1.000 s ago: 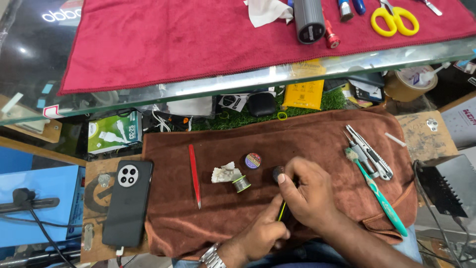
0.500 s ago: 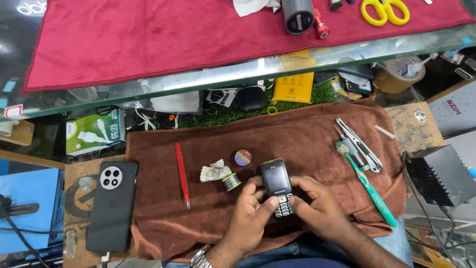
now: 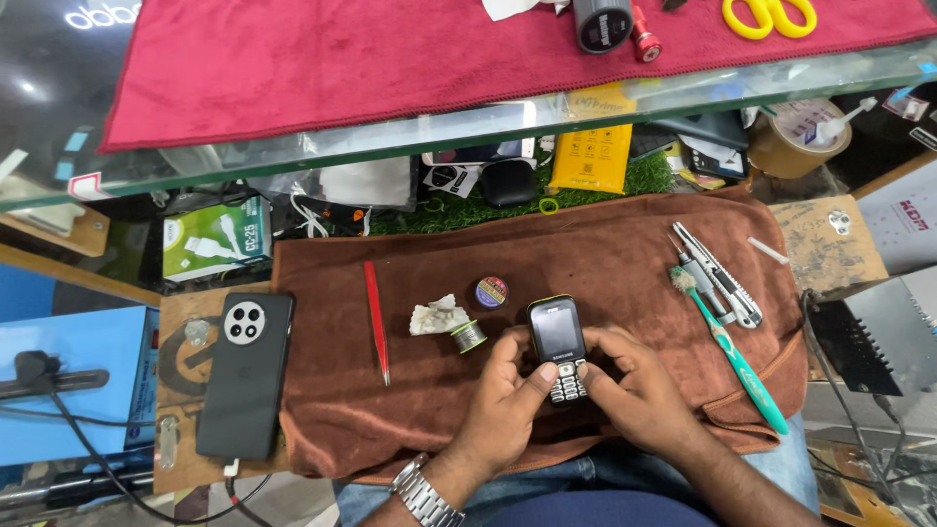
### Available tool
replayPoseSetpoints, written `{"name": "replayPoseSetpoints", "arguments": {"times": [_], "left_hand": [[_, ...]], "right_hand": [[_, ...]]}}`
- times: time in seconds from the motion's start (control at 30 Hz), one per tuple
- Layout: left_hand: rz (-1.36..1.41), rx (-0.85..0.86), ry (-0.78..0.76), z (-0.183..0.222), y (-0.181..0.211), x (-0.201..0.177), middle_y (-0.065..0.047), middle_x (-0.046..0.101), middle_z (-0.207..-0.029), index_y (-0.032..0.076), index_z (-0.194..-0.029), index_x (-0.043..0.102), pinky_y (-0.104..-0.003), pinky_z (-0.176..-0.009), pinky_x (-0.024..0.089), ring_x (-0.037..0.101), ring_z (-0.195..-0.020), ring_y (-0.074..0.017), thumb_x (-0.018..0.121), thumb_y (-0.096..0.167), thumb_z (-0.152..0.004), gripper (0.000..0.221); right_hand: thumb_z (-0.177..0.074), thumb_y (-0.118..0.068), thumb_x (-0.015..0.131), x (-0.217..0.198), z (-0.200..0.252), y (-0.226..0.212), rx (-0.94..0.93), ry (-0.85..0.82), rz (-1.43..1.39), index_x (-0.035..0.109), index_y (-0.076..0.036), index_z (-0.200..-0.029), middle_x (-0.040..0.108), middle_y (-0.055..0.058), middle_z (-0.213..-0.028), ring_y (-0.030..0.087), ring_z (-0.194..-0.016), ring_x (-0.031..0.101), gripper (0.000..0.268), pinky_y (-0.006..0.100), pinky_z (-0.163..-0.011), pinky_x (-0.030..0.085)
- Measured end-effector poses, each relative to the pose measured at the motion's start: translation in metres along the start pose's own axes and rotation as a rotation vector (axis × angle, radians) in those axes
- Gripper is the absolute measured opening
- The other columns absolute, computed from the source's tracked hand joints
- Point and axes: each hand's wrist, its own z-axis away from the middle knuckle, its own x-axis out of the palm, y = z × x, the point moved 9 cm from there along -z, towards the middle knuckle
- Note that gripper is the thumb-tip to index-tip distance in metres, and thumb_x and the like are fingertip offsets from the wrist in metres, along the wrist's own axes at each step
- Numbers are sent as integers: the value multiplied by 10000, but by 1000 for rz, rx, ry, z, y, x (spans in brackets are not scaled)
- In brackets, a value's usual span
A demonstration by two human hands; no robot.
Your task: The person disassembles a yellow feature phone, removes the battery, and uses a screwdriver to unscrew the internal casing. They then use a utility knife to pry open the phone's frame and separate the front display assembly from the back housing. The person handles the internal components and the separated parts on a brown cloth work surface.
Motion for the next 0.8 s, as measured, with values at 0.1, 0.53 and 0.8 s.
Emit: {"name": "replayPoseSetpoints", "arguments": {"times": [0.1, 0.53, 0.8], "left_hand": [[-9, -33, 7, 1, -2, 0, -111, 585, -1296, -2, -1376, 446, -279, -930, 561, 620, -1089, -107, 553, 73, -1028, 371], [-19, -31, -60, 3, -3, 5, -90, 561, -1329, 17, -1413, 427, -278, -981, 549, 607, -1145, -98, 562, 68, -1033, 407], [-18, -30, -32, 1, -4, 0, -106, 574, -1307, 1, -1382, 433, -293, -963, 558, 614, -1125, -113, 554, 89, -1037, 376]], "right_hand": [[-866, 14, 585, 10, 2, 11, 172, -93, -312, 609, -14, -1281, 712, 39, -1065, 111, -996, 652, 416, 281, -874, 536], [-847, 83, 511, 12, 2, 15, 99, -143, -442, 609, -7, -1032, 626, 9, -940, 72, -865, 577, 228, 256, -746, 501], [-857, 29, 570, 12, 1, 10, 196, -159, -396, 639, -22, -1196, 716, 40, -1048, 97, -963, 653, 350, 282, -844, 543]]}}
